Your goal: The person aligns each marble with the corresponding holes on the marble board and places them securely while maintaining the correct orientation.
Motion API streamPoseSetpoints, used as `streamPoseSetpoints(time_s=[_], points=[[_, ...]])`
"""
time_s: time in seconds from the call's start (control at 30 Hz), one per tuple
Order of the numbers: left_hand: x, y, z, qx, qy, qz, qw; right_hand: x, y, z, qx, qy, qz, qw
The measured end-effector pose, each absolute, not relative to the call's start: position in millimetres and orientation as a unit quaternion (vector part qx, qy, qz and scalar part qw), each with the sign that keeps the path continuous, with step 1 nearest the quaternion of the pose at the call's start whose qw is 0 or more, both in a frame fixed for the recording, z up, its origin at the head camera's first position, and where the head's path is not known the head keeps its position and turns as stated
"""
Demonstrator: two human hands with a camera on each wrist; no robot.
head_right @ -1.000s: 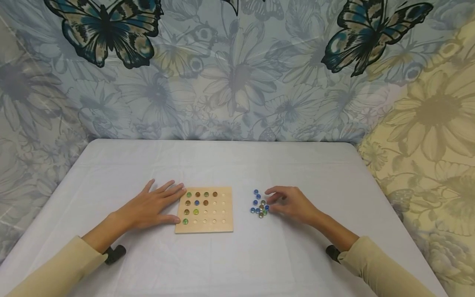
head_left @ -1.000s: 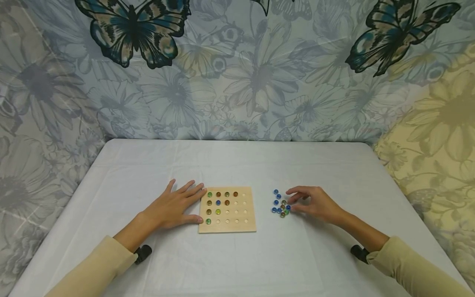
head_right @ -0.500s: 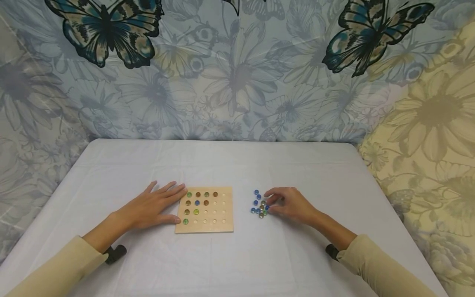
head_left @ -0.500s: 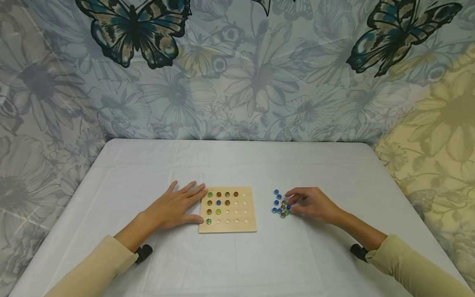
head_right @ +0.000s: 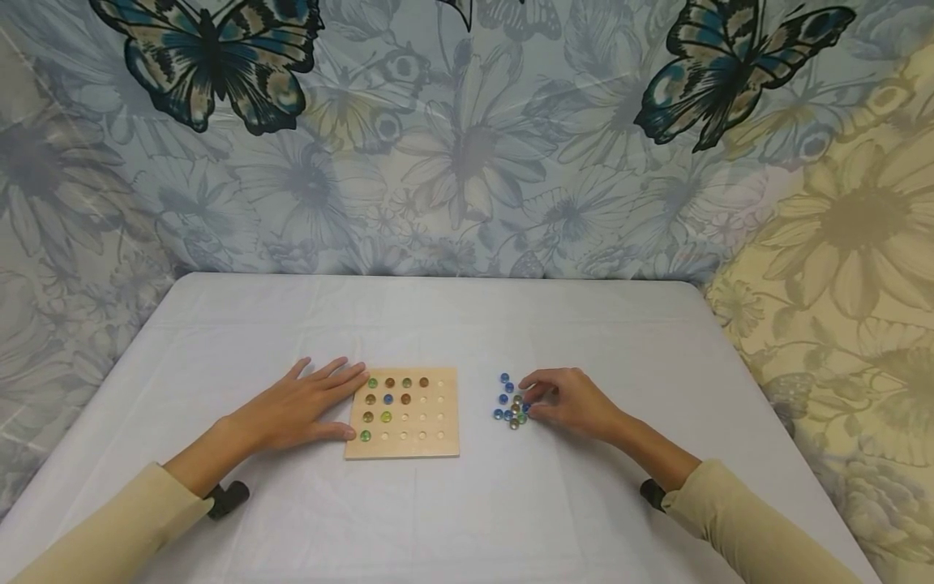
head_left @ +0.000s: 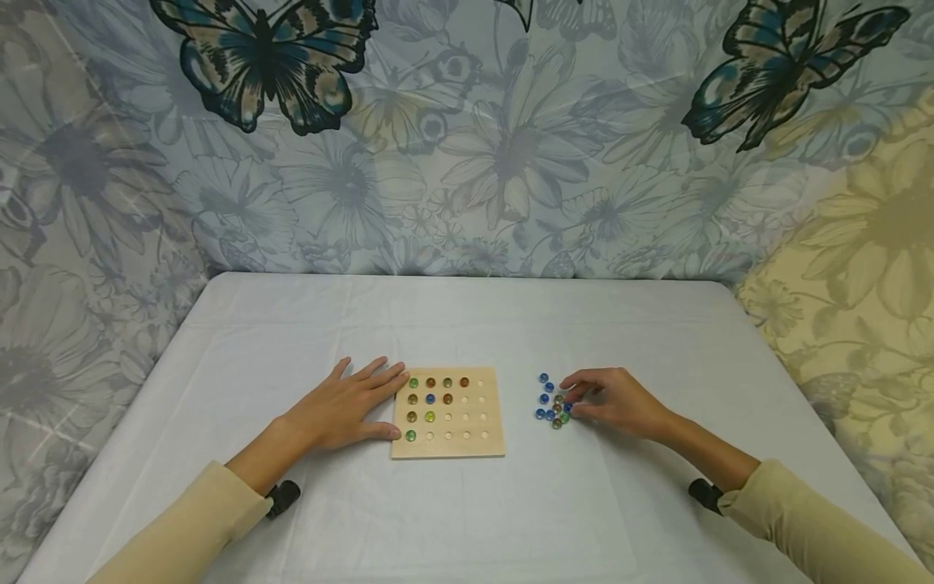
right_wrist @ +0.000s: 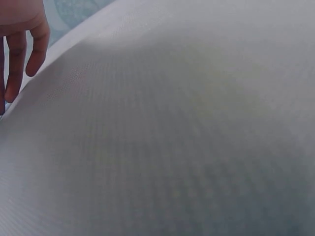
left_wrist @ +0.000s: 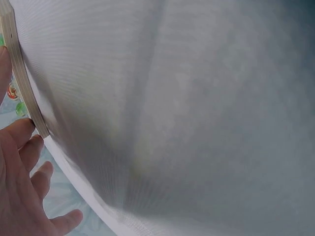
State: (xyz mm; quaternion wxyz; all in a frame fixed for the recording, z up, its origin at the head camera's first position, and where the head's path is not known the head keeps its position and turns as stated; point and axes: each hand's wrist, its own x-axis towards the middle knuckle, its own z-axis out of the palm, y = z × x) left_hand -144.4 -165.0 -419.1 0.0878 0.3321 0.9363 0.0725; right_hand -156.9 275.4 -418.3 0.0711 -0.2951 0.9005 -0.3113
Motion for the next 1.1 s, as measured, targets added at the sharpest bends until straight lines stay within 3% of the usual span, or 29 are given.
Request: streamPoseSetpoints(time_s=[0.6, 1.1], points=[[-144, -166, -419, 0.333, 0.937, 0.061, 0.089, -165, 262, -409, -0.271, 0.905, -0.326, 0.041], [-145, -166, -420, 0.332, 0.937, 0.063, 0.093, -175, 228, -408, -0.292, 0.883, -0.363, 0.048]])
